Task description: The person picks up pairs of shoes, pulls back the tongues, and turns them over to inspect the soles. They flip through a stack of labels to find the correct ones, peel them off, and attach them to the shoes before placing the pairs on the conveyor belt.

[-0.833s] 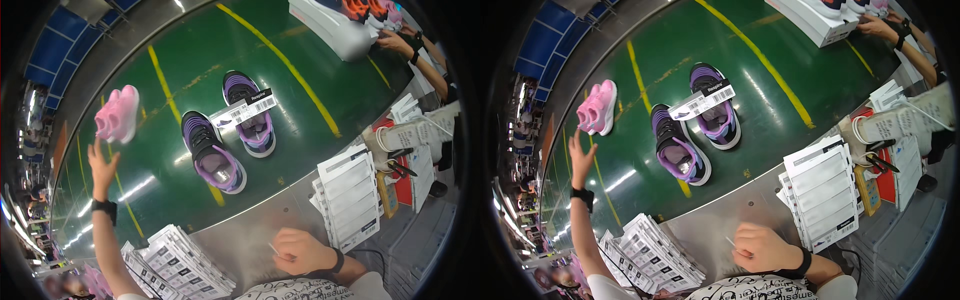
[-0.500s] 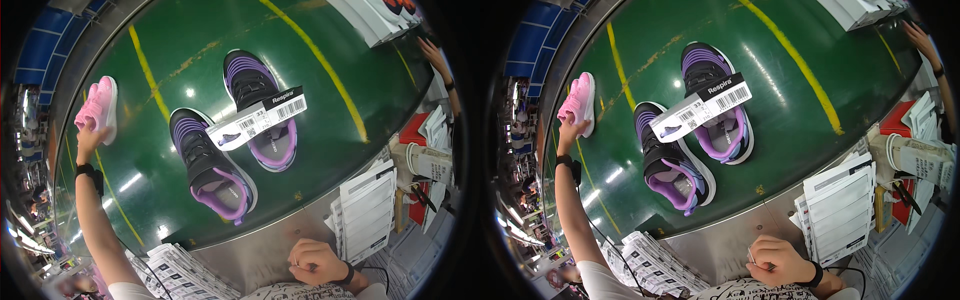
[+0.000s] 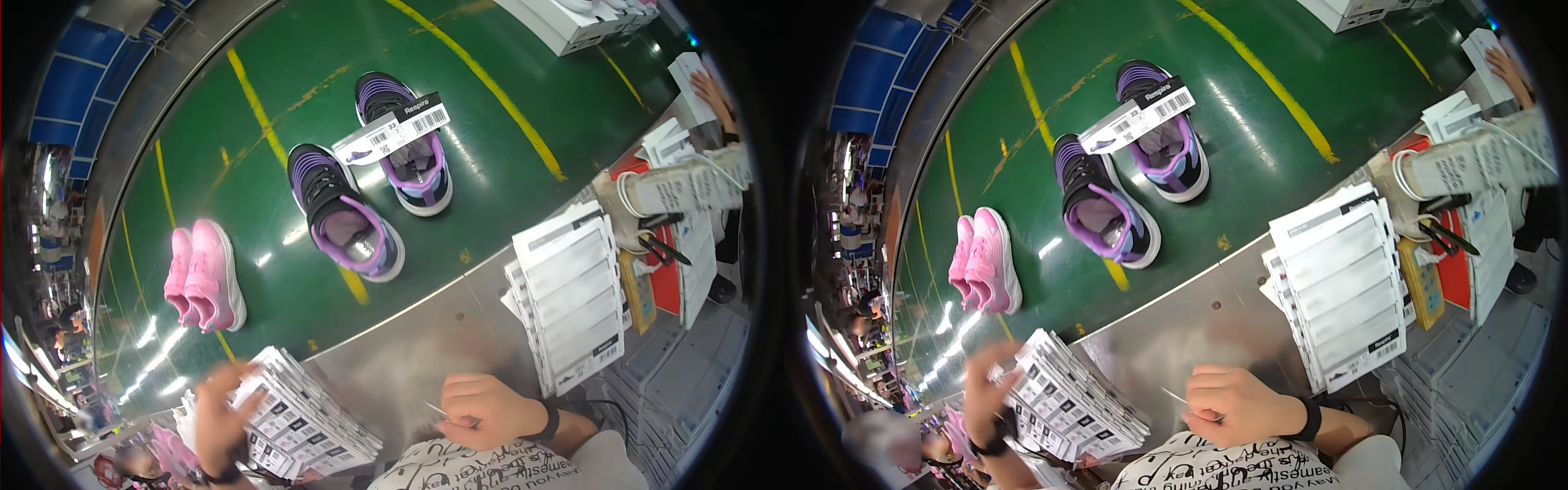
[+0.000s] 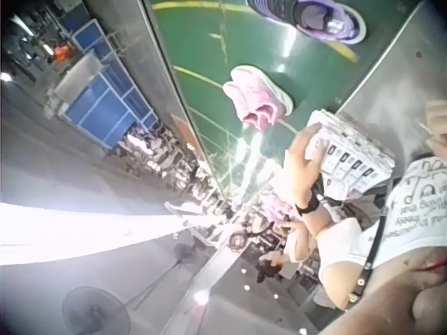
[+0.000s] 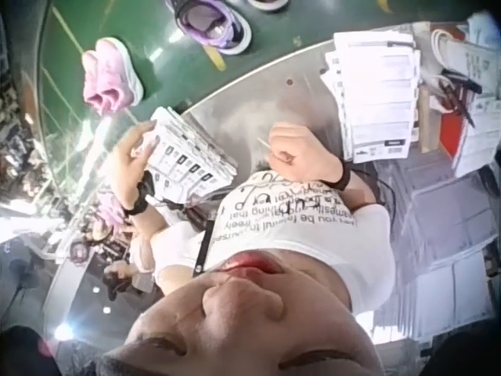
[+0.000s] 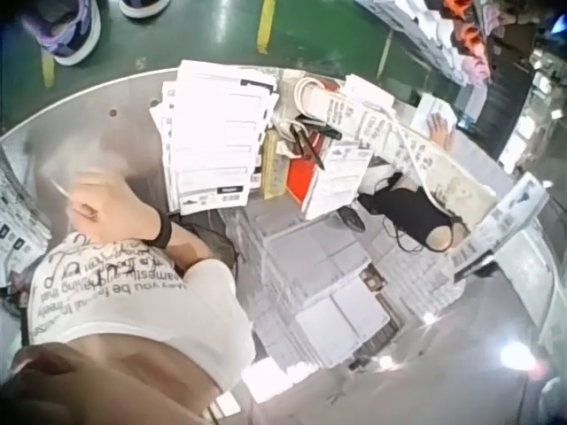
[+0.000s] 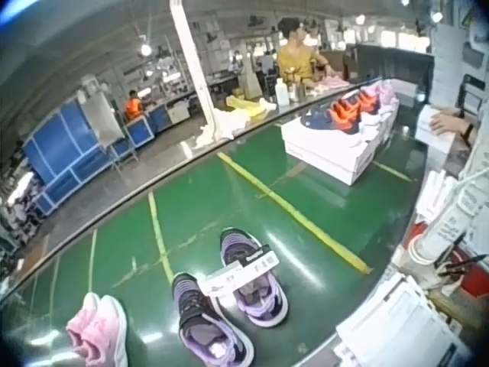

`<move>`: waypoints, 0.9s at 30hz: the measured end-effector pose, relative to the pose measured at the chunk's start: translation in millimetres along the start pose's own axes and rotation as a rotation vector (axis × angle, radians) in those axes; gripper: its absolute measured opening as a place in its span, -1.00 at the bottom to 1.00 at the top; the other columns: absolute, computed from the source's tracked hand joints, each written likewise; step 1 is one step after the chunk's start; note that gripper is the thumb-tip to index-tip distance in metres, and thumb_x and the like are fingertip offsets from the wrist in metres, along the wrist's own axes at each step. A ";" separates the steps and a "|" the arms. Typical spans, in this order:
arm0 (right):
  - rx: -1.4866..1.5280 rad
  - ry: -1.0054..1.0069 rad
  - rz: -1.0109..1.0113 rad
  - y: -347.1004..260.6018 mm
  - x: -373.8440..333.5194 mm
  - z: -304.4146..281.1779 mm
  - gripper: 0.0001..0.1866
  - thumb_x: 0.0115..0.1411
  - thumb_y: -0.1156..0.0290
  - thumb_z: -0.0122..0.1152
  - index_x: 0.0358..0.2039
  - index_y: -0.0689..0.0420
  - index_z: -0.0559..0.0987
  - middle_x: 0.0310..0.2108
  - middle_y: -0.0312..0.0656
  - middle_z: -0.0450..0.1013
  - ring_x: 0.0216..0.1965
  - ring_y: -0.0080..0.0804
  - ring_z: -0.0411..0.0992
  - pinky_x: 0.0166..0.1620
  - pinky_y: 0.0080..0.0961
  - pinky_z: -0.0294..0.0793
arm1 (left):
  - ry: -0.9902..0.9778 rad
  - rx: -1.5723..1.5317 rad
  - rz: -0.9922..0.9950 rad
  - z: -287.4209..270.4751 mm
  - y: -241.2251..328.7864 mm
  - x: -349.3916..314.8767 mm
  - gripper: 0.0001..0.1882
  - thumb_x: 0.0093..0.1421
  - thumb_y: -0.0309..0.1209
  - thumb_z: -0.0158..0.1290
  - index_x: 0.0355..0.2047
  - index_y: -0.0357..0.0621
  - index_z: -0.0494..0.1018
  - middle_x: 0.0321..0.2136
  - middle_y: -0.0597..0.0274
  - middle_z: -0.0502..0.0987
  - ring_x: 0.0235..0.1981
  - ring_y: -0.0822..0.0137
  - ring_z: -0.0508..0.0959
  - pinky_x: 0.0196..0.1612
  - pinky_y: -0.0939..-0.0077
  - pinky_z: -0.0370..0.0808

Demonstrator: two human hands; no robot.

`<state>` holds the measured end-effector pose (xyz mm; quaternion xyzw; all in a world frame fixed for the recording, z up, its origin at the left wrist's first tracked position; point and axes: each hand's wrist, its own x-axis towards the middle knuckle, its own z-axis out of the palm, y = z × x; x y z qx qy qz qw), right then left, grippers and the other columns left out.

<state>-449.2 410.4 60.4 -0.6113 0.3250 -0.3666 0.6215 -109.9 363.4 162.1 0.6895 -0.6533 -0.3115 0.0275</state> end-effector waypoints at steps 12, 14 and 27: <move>-0.518 -0.222 -0.099 -33.2 -33.9 48.7 -0.72 -0.05 0.41 0.31 -0.69 0.07 0.35 -0.69 -0.29 0.29 -0.60 -0.28 0.35 -0.51 -0.42 0.32 | -0.228 -0.788 0.254 156.4 55.8 -93.1 -0.73 0.11 -0.48 0.19 -0.16 -0.28 0.54 -0.36 0.07 0.61 -0.37 0.31 0.59 -0.26 0.54 0.47; -0.577 -0.099 0.027 -35.7 -37.0 50.7 -0.73 -0.08 0.35 0.37 -0.66 0.05 0.39 -0.74 -0.32 0.26 -0.67 -0.30 0.31 -0.54 -0.41 0.31 | -0.254 -0.813 0.250 158.7 51.9 -94.1 -0.80 0.14 -0.48 0.16 -0.21 -0.27 0.56 -0.41 0.10 0.61 -0.42 0.35 0.57 -0.31 0.57 0.46; -0.997 0.100 -0.531 -52.4 -43.1 67.6 -0.78 -0.21 0.49 0.35 -0.45 -0.01 0.60 -0.35 -0.37 0.45 -0.34 -0.30 0.39 -0.35 -0.43 0.42 | -0.363 -1.243 0.359 154.5 48.6 -101.9 -0.75 0.33 -0.40 -0.02 -0.13 -0.33 0.53 -0.22 0.18 0.54 -0.21 0.43 0.48 -0.14 0.58 0.38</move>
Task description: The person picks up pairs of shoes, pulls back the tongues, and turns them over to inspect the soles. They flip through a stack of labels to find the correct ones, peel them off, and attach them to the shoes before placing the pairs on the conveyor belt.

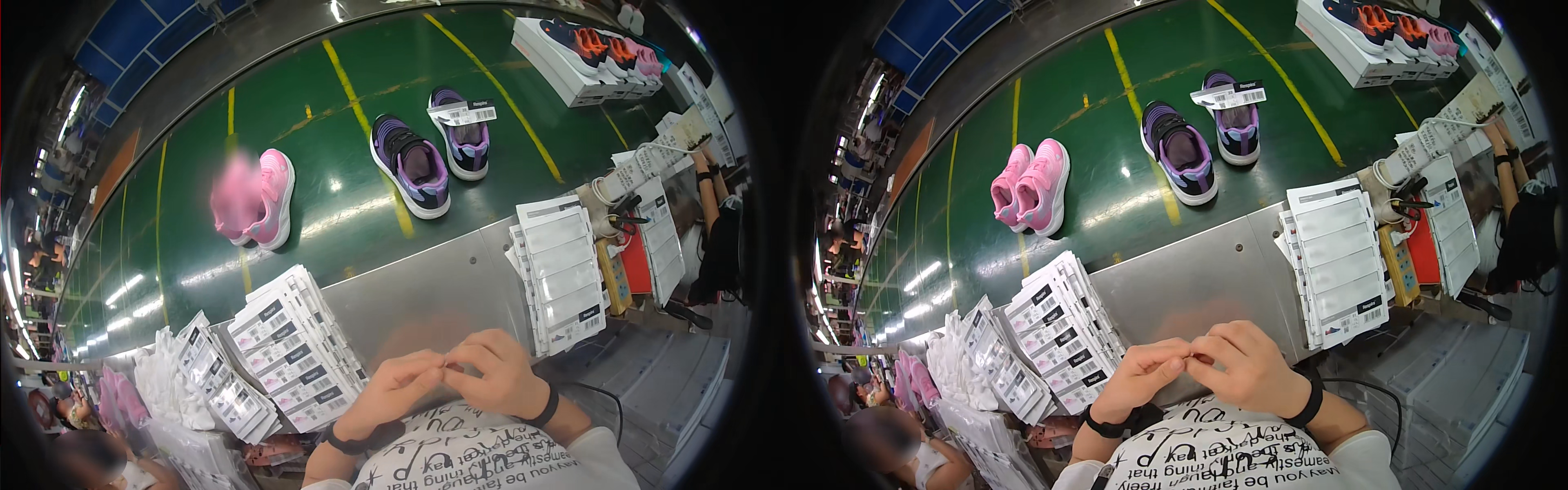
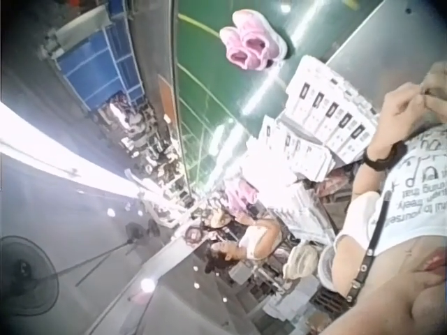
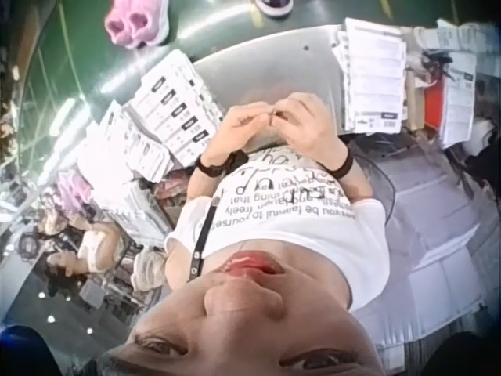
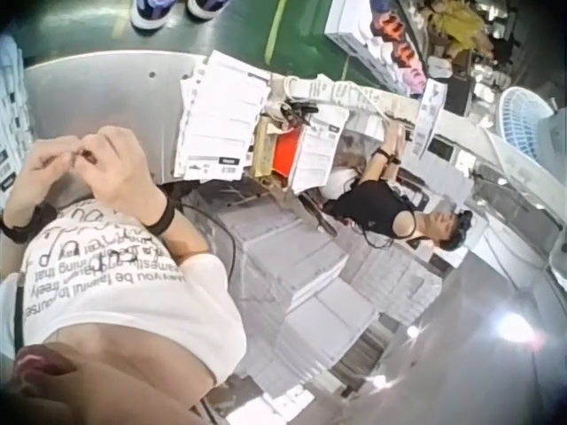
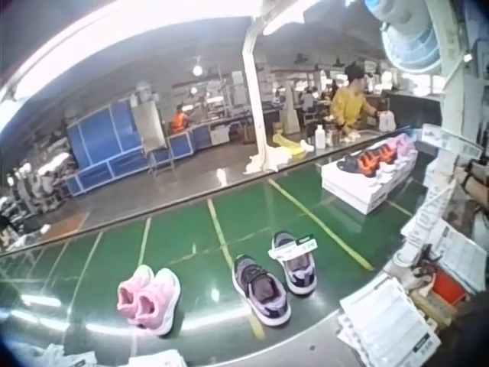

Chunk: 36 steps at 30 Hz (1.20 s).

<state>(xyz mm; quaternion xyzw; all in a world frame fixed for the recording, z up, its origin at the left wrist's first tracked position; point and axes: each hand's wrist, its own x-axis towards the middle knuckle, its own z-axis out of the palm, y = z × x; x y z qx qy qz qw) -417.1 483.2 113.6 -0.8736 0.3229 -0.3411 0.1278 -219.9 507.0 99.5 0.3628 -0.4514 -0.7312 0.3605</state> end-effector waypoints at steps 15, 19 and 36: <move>0.255 -0.010 0.292 -4.6 -21.9 -16.6 -0.74 -0.35 0.58 0.45 -0.55 0.03 0.63 -0.48 -0.39 0.50 -0.46 -0.37 0.39 -0.36 -0.43 0.31 | 0.005 0.277 0.028 21.7 -8.5 4.1 -0.83 0.24 -0.48 0.04 -0.23 -0.31 0.54 -0.37 0.09 0.54 -0.36 0.35 0.52 -0.27 0.47 0.43; 0.313 0.026 0.318 -7.6 -18.9 -10.3 -0.73 -0.35 0.63 0.41 -0.54 0.09 0.61 -0.50 -0.34 0.50 -0.48 -0.35 0.41 -0.38 -0.42 0.29 | 0.043 0.304 0.054 24.4 -7.9 -4.9 -0.73 0.30 -0.34 -0.03 -0.31 -0.34 0.52 -0.45 0.06 0.51 -0.45 0.27 0.49 -0.34 0.43 0.41; 0.324 -0.222 0.419 -29.6 52.1 45.9 -0.93 0.08 0.59 0.12 -0.47 0.25 0.41 -0.52 -0.17 0.36 -0.51 -0.32 0.32 -0.38 -0.47 0.27 | 1.660 1.315 -0.370 -165.8 -13.4 -197.1 -0.29 0.02 -0.12 0.28 0.11 -0.26 0.36 0.09 -0.24 0.39 0.13 -0.10 0.37 0.09 0.06 0.35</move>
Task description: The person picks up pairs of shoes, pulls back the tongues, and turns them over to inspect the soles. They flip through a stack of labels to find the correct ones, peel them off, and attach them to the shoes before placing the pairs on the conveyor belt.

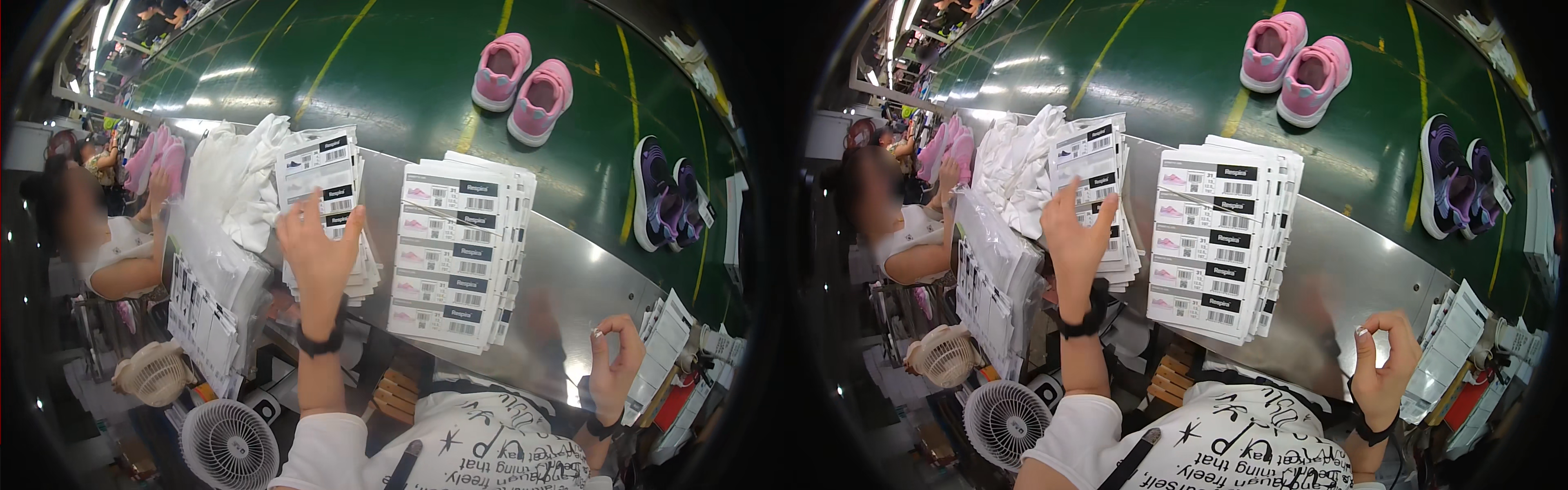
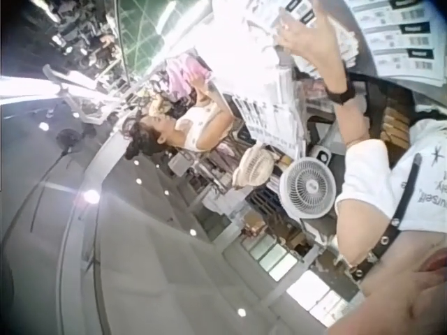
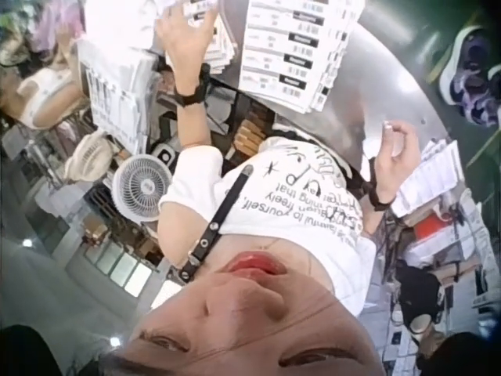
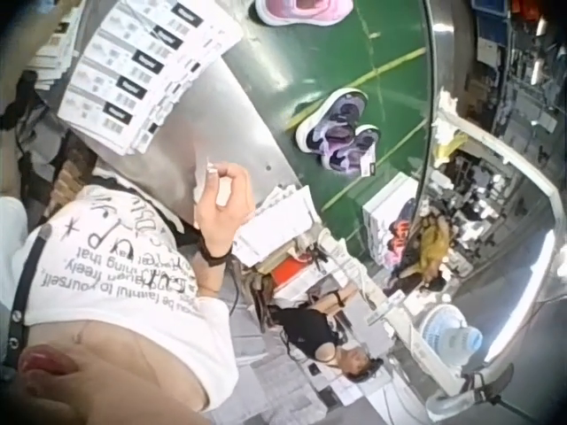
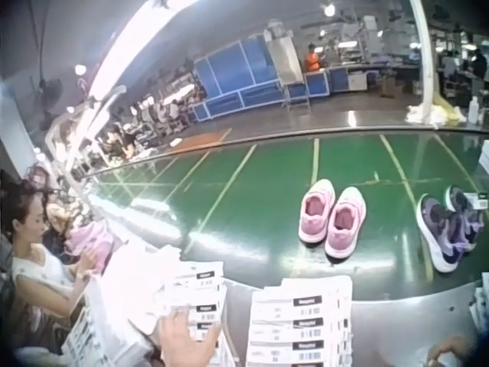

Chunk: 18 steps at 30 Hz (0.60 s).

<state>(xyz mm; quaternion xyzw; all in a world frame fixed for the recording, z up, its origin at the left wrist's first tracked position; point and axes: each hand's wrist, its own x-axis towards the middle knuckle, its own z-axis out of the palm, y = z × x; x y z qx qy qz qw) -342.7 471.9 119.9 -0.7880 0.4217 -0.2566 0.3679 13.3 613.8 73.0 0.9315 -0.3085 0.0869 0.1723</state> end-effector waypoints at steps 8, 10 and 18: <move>-0.138 -0.118 -0.014 -7.2 9.5 25.6 -0.93 0.00 0.64 0.18 -0.48 0.25 0.46 -0.52 -0.14 0.41 -0.51 -0.32 0.38 -0.37 -0.49 0.33 | -0.391 0.010 -0.273 19.3 -42.0 18.7 0.22 -0.24 0.01 0.36 0.35 -0.10 -0.04 0.26 -0.58 -0.12 0.22 -0.40 0.15 0.16 0.01 0.31; -0.128 -0.093 0.045 -4.2 11.5 28.9 -0.92 0.00 0.64 0.20 -0.46 0.26 0.48 -0.53 -0.14 0.43 -0.51 -0.33 0.41 -0.36 -0.51 0.35 | -0.409 -0.341 -0.305 6.4 -72.3 24.2 0.20 -0.21 -0.02 0.33 0.36 -0.13 -0.06 0.21 -0.40 0.05 0.18 -0.24 0.24 0.13 0.03 0.34; -0.088 0.016 0.224 -1.6 28.0 34.1 -0.77 0.01 0.63 0.21 -0.26 0.25 0.51 -0.57 -0.21 0.45 -0.51 -0.49 0.40 -0.31 -0.57 0.36 | -0.416 -1.642 -0.804 -52.1 -76.8 11.8 -0.26 0.09 -0.01 0.02 0.14 -0.32 0.25 -0.03 -0.05 0.44 -0.10 0.18 0.49 -0.06 0.37 0.47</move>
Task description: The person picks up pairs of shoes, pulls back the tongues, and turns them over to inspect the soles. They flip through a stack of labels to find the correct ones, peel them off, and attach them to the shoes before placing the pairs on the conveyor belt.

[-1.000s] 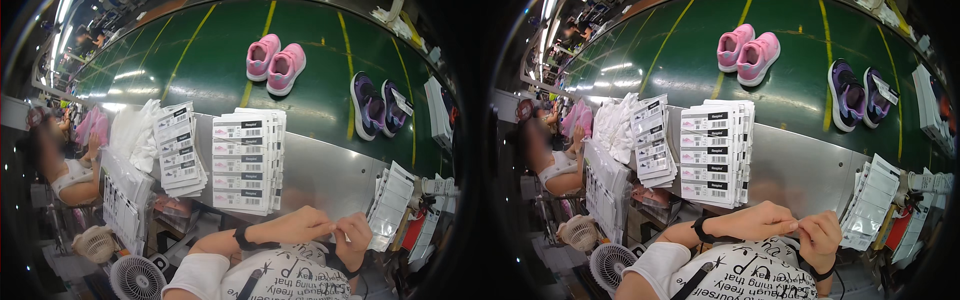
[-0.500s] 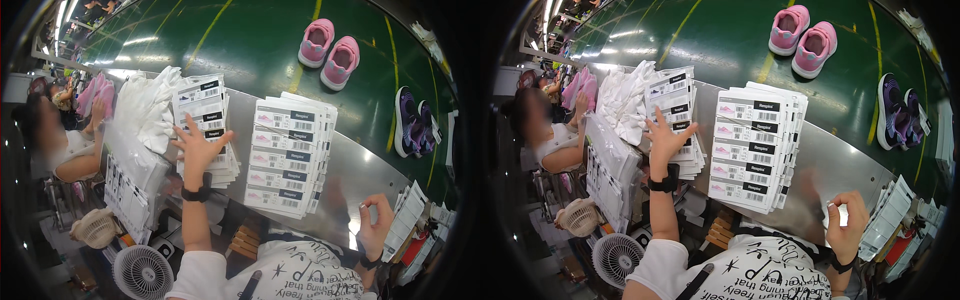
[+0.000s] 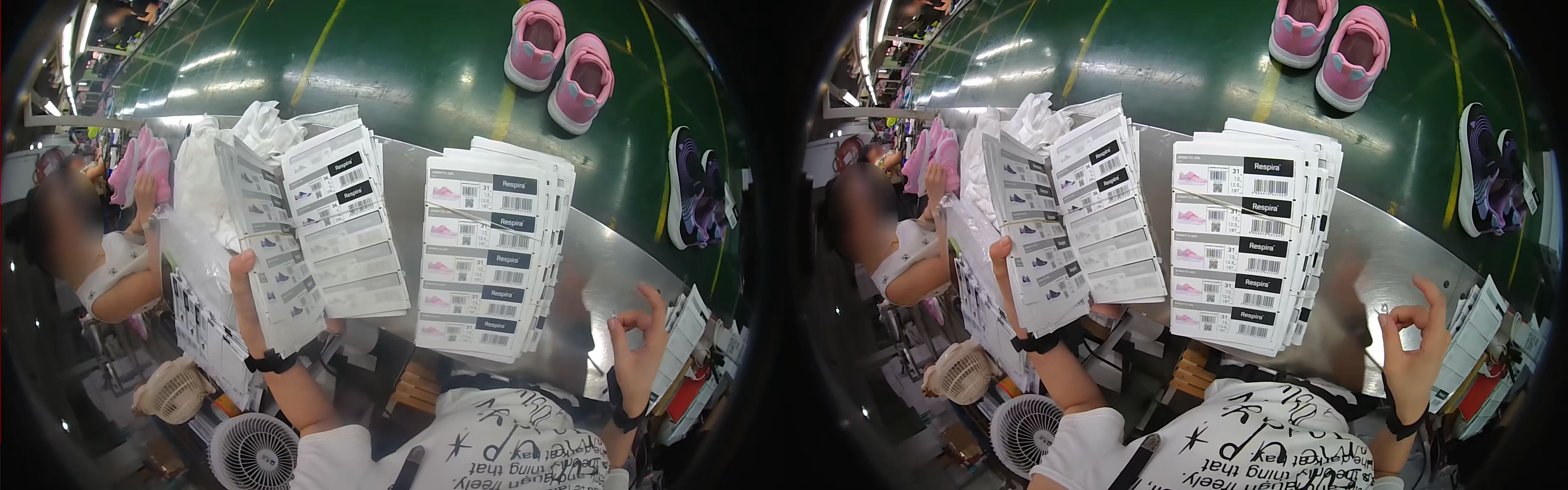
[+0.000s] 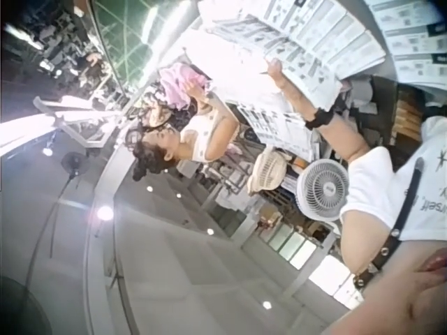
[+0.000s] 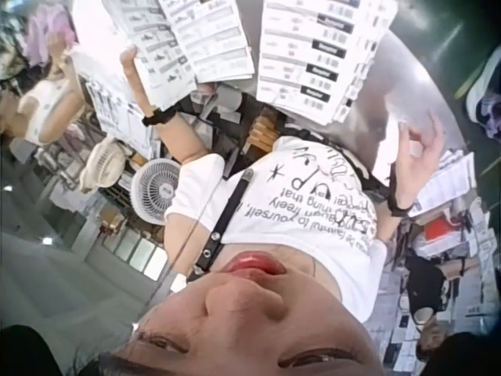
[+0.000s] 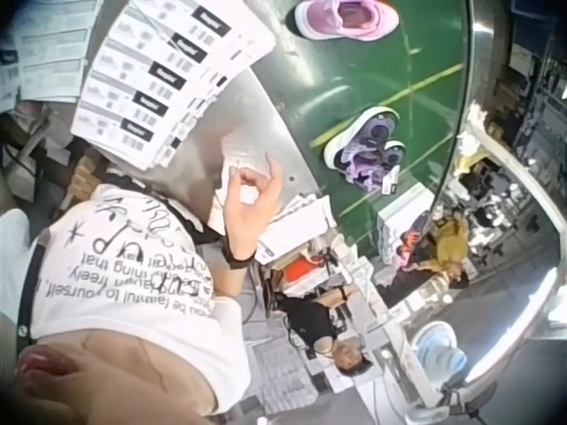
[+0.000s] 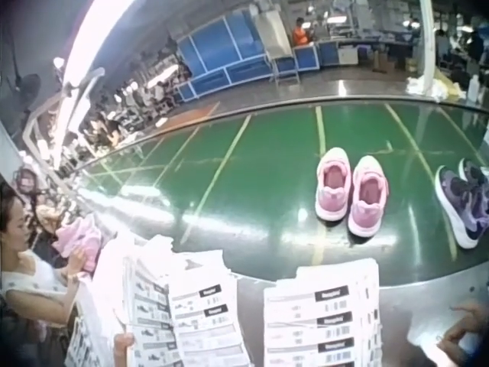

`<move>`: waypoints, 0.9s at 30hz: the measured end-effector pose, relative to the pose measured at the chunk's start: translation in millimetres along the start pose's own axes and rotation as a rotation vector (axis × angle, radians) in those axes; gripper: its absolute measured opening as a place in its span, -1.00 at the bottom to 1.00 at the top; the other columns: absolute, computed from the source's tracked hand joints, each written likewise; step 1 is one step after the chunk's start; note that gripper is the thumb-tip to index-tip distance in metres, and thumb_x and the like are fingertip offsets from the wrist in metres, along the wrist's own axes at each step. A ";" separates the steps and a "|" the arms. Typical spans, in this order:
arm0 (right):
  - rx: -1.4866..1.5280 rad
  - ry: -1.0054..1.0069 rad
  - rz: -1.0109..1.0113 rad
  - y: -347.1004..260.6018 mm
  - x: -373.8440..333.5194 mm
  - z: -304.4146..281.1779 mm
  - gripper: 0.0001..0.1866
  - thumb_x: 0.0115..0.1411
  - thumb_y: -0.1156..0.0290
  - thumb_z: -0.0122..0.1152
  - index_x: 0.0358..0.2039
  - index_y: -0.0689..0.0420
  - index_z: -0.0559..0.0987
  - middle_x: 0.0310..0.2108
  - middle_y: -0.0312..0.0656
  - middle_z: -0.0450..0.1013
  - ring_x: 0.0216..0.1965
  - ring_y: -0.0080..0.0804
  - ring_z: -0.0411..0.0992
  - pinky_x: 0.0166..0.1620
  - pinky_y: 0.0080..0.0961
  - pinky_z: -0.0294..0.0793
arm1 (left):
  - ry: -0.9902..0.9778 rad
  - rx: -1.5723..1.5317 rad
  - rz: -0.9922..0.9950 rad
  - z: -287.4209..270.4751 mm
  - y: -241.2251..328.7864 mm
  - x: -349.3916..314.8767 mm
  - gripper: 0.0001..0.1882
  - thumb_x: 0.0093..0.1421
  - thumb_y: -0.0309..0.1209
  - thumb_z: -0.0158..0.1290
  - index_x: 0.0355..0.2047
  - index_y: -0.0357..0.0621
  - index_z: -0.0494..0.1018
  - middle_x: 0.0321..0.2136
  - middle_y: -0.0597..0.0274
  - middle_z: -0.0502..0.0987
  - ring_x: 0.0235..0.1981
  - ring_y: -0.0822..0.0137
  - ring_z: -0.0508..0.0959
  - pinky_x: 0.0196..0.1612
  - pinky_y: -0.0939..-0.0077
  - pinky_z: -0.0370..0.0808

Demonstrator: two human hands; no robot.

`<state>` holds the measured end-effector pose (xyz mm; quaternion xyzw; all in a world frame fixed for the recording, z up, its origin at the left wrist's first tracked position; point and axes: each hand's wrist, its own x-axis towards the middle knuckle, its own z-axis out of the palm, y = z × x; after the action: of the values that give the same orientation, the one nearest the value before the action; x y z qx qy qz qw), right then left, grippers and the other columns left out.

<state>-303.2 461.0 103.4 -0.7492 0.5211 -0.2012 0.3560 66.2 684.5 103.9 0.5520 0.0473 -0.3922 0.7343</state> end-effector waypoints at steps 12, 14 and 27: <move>0.350 0.517 -0.045 104.0 -46.7 -145.4 -0.79 0.42 0.42 -0.23 -0.40 0.15 0.28 -0.52 -0.33 0.11 -0.47 -0.58 0.08 -0.27 -0.62 0.17 | 0.177 1.836 0.276 -36.5 -50.4 62.8 0.05 0.07 0.09 0.18 0.35 -0.19 -0.11 0.25 -0.48 -0.12 0.26 -0.29 0.02 0.27 0.07 0.07; 0.502 0.711 -0.039 120.4 -88.5 -192.1 -0.70 0.43 0.33 -0.22 -0.49 0.09 0.23 -0.57 -0.37 0.07 -0.51 -0.61 0.05 -0.34 -0.60 0.13 | 0.172 1.839 0.190 -25.8 -53.0 71.0 0.06 0.10 0.12 0.14 0.37 -0.18 -0.15 0.26 -0.54 -0.18 0.30 -0.35 -0.08 0.30 0.02 -0.01; 1.242 1.608 0.415 466.1 -394.7 -188.7 -0.69 0.20 0.45 0.22 -0.05 0.26 0.49 -0.10 -0.14 0.52 -0.03 -0.33 0.47 0.13 -0.37 0.43 | -0.179 1.868 0.831 97.8 -44.9 16.0 -0.27 0.20 -0.13 0.12 0.33 0.10 0.10 0.34 -0.35 -0.25 0.38 -0.21 -0.21 0.34 -0.01 -0.15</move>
<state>-875.6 669.8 -89.9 0.0265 0.5281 -0.8098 0.2542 13.5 589.5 98.9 0.8449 -0.5266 -0.0271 0.0903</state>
